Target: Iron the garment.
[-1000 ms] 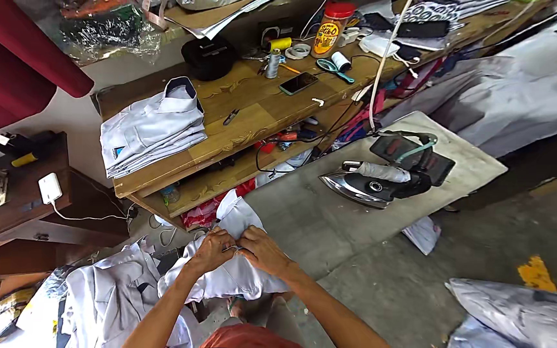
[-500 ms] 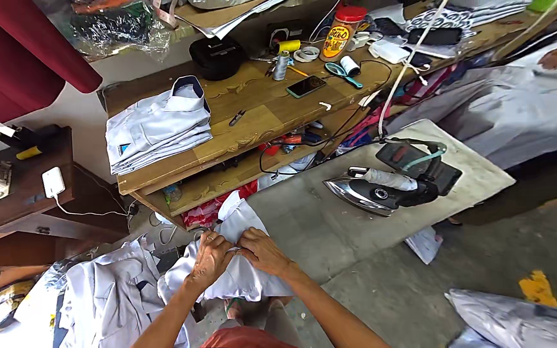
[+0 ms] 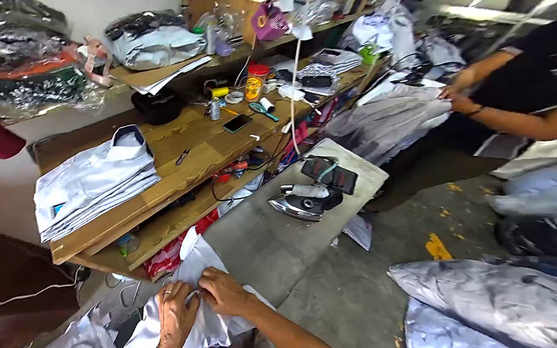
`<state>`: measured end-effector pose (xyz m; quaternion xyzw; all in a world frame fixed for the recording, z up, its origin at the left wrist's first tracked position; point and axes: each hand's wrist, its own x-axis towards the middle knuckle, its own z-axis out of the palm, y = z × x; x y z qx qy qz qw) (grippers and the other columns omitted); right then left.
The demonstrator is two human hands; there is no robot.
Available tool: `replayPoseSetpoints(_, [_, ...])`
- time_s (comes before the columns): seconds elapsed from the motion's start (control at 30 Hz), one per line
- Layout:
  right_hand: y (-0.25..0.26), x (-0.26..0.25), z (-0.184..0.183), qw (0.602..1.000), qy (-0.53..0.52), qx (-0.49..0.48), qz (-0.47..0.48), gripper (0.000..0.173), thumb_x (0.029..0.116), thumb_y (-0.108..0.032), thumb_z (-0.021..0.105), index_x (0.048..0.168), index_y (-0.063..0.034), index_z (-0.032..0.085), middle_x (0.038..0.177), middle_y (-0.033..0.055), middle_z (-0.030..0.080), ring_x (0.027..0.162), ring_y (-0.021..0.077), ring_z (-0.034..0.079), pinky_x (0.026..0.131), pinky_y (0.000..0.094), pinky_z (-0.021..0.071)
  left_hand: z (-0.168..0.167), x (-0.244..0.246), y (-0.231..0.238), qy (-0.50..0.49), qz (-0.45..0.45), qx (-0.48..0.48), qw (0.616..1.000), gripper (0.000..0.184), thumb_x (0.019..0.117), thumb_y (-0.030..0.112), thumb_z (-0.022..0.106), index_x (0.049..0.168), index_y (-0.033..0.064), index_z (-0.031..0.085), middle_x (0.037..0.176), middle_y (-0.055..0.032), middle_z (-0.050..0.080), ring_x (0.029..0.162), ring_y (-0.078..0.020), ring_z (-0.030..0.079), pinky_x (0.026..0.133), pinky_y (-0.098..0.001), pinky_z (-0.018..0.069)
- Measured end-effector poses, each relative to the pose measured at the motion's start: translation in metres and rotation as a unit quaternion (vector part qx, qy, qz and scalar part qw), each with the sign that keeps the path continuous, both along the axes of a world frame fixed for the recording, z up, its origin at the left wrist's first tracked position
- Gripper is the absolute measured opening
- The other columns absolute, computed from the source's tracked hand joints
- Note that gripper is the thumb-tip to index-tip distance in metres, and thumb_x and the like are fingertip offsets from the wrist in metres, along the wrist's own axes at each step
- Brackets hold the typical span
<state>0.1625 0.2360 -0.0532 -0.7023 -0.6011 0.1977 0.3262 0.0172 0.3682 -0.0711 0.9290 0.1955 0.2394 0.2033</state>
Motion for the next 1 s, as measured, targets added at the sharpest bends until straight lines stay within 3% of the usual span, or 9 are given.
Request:
replayPoseSetpoints(0.07, [0.002, 0.002, -0.002, 1.000, 0.016, -0.017, -0.005, 0.022, 0.0989, -0.013, 0.058, 0.114, -0.0017, 0.069, 0.108, 0.0182, 0.068, 0.110, 0.0337, 0.065, 0.098, 0.0459, 0.0521, 0.002, -0.001, 0.000, 0.009, -0.005, 0.001, 1.000, 0.027, 0.0848, 0.034, 0.064, 0.076, 0.0108, 0.074, 0.080, -0.0052, 0.072, 0.084, -0.0257, 0.070, 0.092, -0.0541, 0.0508])
replayPoseSetpoints(0.2, [0.005, -0.001, -0.009, 0.998, -0.056, -0.008, -0.025, 0.018, 0.0996, -0.018, 0.060, 0.103, -0.0050, 0.072, 0.101, 0.0144, 0.069, 0.104, 0.0324, 0.066, 0.090, 0.0482, 0.0535, 0.008, -0.007, -0.003, 0.019, -0.004, 0.018, 1.000, 0.024, 0.0856, 0.031, 0.066, 0.080, 0.0095, 0.076, 0.080, -0.0073, 0.073, 0.082, -0.0272, 0.071, 0.093, -0.0544, 0.0498])
replayPoseSetpoints(0.33, [0.005, -0.011, -0.018, 0.992, -0.068, 0.042, -0.096, 0.015, 0.0965, -0.016, 0.060, 0.100, -0.0071, 0.072, 0.097, 0.0120, 0.069, 0.100, 0.0308, 0.067, 0.083, 0.0476, 0.0544, 0.012, -0.018, -0.012, 0.028, -0.031, 0.031, 0.999, 0.029, 0.0913, 0.034, 0.067, 0.087, 0.0079, 0.079, 0.085, -0.0092, 0.075, 0.087, -0.0286, 0.072, 0.099, -0.0550, 0.0487])
replayPoseSetpoints(0.47, [0.007, -0.015, -0.028, 0.986, -0.027, 0.099, -0.130, 0.016, 0.0958, -0.014, 0.061, 0.102, -0.0072, 0.074, 0.101, 0.0118, 0.072, 0.104, 0.0295, 0.068, 0.090, 0.0468, 0.0561, 0.001, -0.018, -0.010, 0.017, -0.001, 0.007, 1.000, 0.027, 0.0905, 0.036, 0.066, 0.094, 0.0131, 0.081, 0.092, -0.0038, 0.077, 0.093, -0.0237, 0.073, 0.097, -0.0545, 0.0513])
replayPoseSetpoints(0.63, [0.006, -0.016, -0.031, 0.988, -0.011, 0.084, -0.129, 0.020, 0.0967, -0.020, 0.060, 0.102, -0.0084, 0.075, 0.105, 0.0117, 0.072, 0.106, 0.0300, 0.067, 0.091, 0.0477, 0.0548, 0.000, -0.022, 0.000, 0.020, -0.018, -0.089, 0.996, 0.023, 0.0937, 0.033, 0.066, 0.095, 0.0155, 0.081, 0.095, -0.0016, 0.077, 0.098, -0.0220, 0.071, 0.099, -0.0541, 0.0501])
replayPoseSetpoints(0.73, [0.005, -0.020, -0.033, 0.986, -0.021, 0.091, -0.141, 0.021, 0.0958, -0.021, 0.058, 0.101, -0.0089, 0.074, 0.105, 0.0116, 0.072, 0.106, 0.0305, 0.066, 0.090, 0.0478, 0.0539, -0.001, -0.026, 0.006, -0.002, -0.043, -0.123, 0.992, 0.026, 0.0960, 0.027, 0.059, 0.095, 0.0153, 0.082, 0.095, -0.0004, 0.078, 0.096, -0.0186, 0.071, 0.098, -0.0498, 0.0504])
replayPoseSetpoints(0.83, [0.003, -0.024, -0.037, 0.983, -0.031, 0.101, -0.152, 0.023, 0.0969, -0.022, 0.056, 0.102, -0.0098, 0.074, 0.105, 0.0111, 0.072, 0.105, 0.0303, 0.066, 0.088, 0.0476, 0.0533, 0.007, -0.021, 0.007, 0.027, -0.035, -0.175, 0.984, 0.020, 0.0942, 0.021, 0.064, 0.101, 0.0107, 0.080, 0.091, -0.0029, 0.077, 0.089, -0.0190, 0.073, 0.098, -0.0500, 0.0522])
replayPoseSetpoints(0.93, [0.001, -0.025, -0.040, 0.980, -0.031, 0.110, -0.164, 0.025, 0.0980, -0.023, 0.054, 0.101, -0.0095, 0.075, 0.104, 0.0119, 0.072, 0.104, 0.0308, 0.066, 0.088, 0.0481, 0.0527, 0.012, -0.012, 0.011, 0.061, -0.047, -0.166, 0.983, 0.019, 0.0940, 0.022, 0.066, 0.103, 0.0122, 0.079, 0.090, -0.0030, 0.077, 0.089, -0.0198, 0.072, 0.098, -0.0497, 0.0511])
replayPoseSetpoints(1.0, [-0.001, -0.024, -0.043, 0.979, -0.023, 0.107, -0.170, 0.027, 0.0983, -0.025, 0.053, 0.102, -0.0102, 0.075, 0.105, 0.0114, 0.071, 0.105, 0.0303, 0.066, 0.091, 0.0479, 0.0521, 0.013, -0.009, 0.014, 0.066, -0.061, -0.142, 0.986, 0.018, 0.0939, 0.026, 0.067, 0.102, 0.0165, 0.080, 0.096, -0.0025, 0.076, 0.099, -0.0226, 0.070, 0.100, -0.0501, 0.0489])
